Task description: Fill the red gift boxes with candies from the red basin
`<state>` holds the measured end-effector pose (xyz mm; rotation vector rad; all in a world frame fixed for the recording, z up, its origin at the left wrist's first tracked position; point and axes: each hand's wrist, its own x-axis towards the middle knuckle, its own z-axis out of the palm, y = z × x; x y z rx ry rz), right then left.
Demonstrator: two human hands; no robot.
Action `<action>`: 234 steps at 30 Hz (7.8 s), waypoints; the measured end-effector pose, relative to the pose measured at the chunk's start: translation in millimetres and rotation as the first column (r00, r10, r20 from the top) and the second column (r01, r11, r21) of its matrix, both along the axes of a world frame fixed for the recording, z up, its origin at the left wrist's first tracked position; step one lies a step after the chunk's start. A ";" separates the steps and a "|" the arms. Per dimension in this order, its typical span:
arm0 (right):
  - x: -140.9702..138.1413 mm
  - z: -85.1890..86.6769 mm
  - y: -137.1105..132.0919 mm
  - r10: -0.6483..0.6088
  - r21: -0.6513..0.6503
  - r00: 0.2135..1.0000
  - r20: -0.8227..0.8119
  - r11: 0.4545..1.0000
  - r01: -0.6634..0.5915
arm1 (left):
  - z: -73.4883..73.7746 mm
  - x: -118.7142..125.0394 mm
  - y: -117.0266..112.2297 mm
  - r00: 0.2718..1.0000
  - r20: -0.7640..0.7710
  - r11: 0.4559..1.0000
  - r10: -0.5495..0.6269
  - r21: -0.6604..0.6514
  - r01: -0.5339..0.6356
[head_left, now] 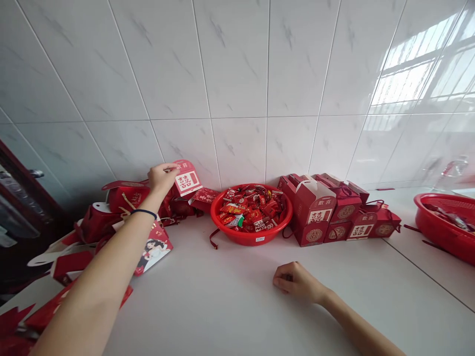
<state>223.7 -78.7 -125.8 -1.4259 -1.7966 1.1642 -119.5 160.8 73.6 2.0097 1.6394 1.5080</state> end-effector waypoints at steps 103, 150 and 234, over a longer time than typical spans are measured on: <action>-13.5 101.4 99.4 -0.286 0.323 0.805 0.520 0.938 0.125 | -93.2 124.8 -102.8 0.588 -0.420 0.721 -0.691 -0.453 0.524; 0.3 70.4 131.9 -0.377 0.257 0.702 -0.605 0.741 0.620 | -123.7 143.7 -50.2 0.856 -0.017 0.819 -0.517 -0.301 0.488; -10.4 72.4 135.9 -0.275 -0.149 0.236 -0.932 0.884 0.443 | -128.8 164.7 -42.1 0.849 -0.048 0.841 -0.527 -0.173 0.512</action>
